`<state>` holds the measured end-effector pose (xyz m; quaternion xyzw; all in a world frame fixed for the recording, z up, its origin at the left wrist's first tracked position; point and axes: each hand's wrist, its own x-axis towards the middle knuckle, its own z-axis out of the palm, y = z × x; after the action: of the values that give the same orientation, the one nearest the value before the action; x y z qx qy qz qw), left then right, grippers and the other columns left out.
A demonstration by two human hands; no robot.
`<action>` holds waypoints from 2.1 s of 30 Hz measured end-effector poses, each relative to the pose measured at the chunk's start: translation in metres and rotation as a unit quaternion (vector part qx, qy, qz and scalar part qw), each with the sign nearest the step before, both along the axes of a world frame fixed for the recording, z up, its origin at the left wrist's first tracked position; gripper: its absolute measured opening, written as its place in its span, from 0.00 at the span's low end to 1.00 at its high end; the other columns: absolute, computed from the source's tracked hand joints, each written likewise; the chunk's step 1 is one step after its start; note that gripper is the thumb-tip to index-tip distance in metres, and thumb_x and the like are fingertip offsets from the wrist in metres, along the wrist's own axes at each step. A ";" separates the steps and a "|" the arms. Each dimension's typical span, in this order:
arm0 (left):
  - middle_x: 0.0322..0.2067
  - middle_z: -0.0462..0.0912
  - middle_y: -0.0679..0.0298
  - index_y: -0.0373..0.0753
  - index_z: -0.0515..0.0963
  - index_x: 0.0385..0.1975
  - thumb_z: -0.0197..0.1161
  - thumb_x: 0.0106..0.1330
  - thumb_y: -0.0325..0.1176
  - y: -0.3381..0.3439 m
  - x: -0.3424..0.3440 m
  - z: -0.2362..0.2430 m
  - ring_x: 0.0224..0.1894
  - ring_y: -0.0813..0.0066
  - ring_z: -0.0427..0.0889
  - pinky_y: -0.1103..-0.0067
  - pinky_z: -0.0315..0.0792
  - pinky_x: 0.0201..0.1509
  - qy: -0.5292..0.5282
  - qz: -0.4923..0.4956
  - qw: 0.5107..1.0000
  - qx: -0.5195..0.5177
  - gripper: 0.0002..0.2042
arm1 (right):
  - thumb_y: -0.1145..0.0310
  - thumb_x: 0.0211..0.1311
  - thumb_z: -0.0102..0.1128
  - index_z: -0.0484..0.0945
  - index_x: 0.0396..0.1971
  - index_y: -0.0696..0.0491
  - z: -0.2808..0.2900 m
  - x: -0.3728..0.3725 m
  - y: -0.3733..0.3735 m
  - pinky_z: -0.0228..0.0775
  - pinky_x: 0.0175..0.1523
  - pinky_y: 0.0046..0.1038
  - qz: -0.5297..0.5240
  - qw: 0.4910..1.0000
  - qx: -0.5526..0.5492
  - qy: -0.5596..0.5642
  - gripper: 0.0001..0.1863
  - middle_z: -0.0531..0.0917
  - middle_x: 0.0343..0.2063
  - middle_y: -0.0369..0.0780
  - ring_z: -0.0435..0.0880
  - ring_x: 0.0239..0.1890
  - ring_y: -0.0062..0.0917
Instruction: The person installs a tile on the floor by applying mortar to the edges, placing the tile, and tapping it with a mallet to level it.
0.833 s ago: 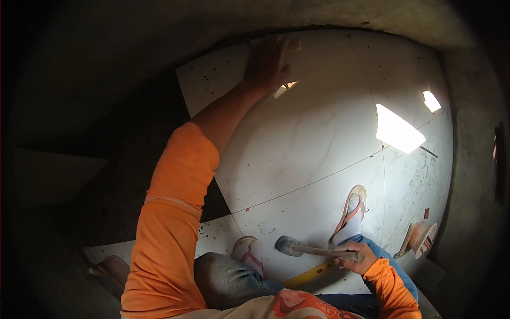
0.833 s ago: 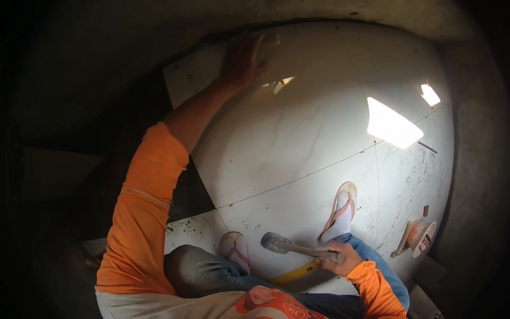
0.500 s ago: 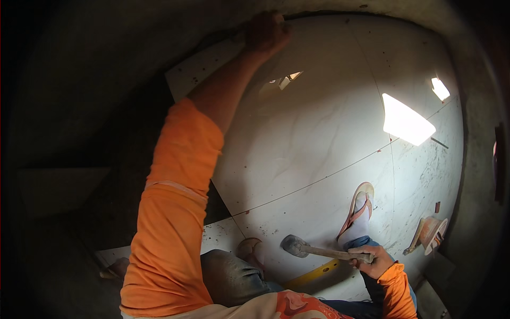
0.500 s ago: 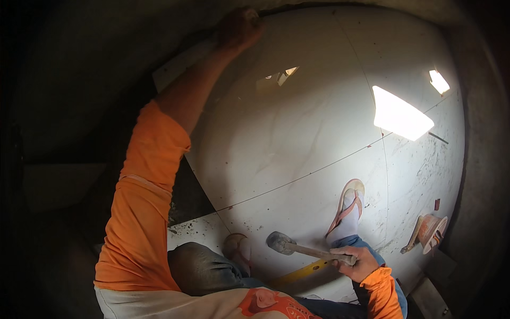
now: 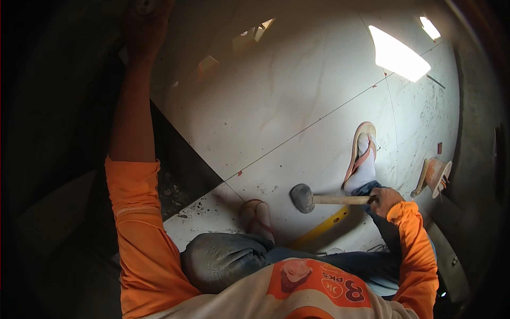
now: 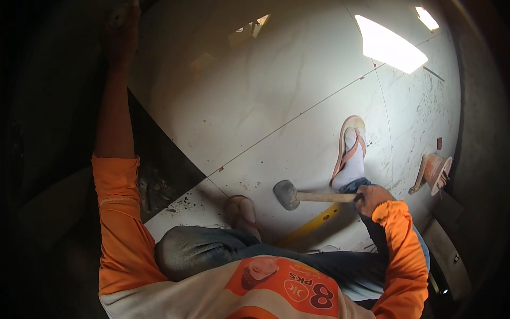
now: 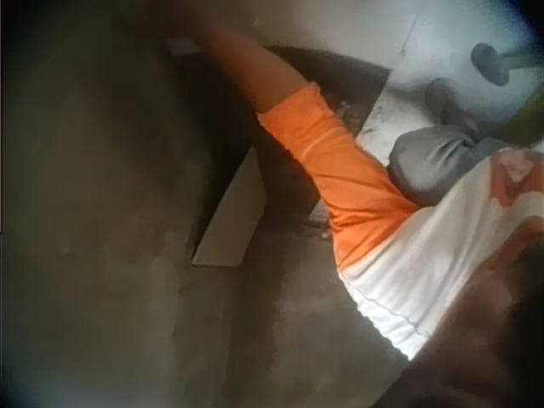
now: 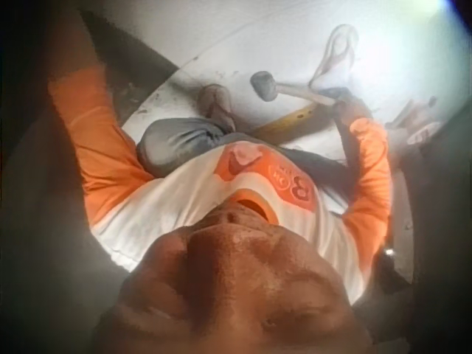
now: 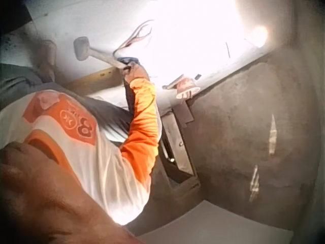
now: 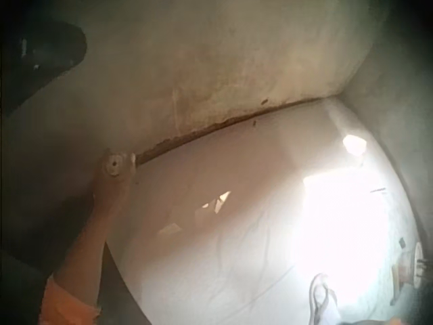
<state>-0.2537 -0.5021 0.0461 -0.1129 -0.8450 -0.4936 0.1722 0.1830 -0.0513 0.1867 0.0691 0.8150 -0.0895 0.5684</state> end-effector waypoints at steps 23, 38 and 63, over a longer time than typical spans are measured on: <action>0.46 0.75 0.50 0.31 0.74 0.49 0.60 0.63 0.40 -0.079 0.161 -0.083 0.48 0.55 0.77 0.66 0.71 0.52 -0.206 0.356 0.911 0.037 0.20 | 0.51 0.70 0.44 0.80 0.43 0.58 -0.007 -0.495 -0.314 0.72 0.46 0.39 0.452 0.770 -0.049 0.448 0.25 0.85 0.35 0.47 0.84 0.38 0.32; 0.44 0.76 0.52 0.35 0.77 0.45 0.59 0.63 0.34 -0.047 0.144 -0.058 0.45 0.57 0.78 0.69 0.74 0.48 -0.128 0.361 0.924 0.005 0.14 | 0.67 0.65 0.48 0.80 0.38 0.46 0.028 -0.506 -0.260 0.79 0.39 0.32 0.529 0.753 0.188 0.344 0.10 0.83 0.32 0.34 0.84 0.36 0.30; 0.45 0.76 0.51 0.35 0.77 0.42 0.59 0.59 0.43 0.010 -0.038 -0.084 0.48 0.52 0.73 0.58 0.67 0.52 0.035 0.187 0.928 -0.321 0.18 | 0.68 0.63 0.51 0.72 0.53 0.50 -0.025 -0.501 -0.267 0.81 0.42 0.38 0.432 0.814 0.168 0.350 0.18 0.83 0.41 0.42 0.85 0.39 0.38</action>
<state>-0.2915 -0.4926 -0.0375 -0.0191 -0.9573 -0.1508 0.2458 -0.3182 -0.3179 0.1615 -0.2316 0.9073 0.2852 0.2044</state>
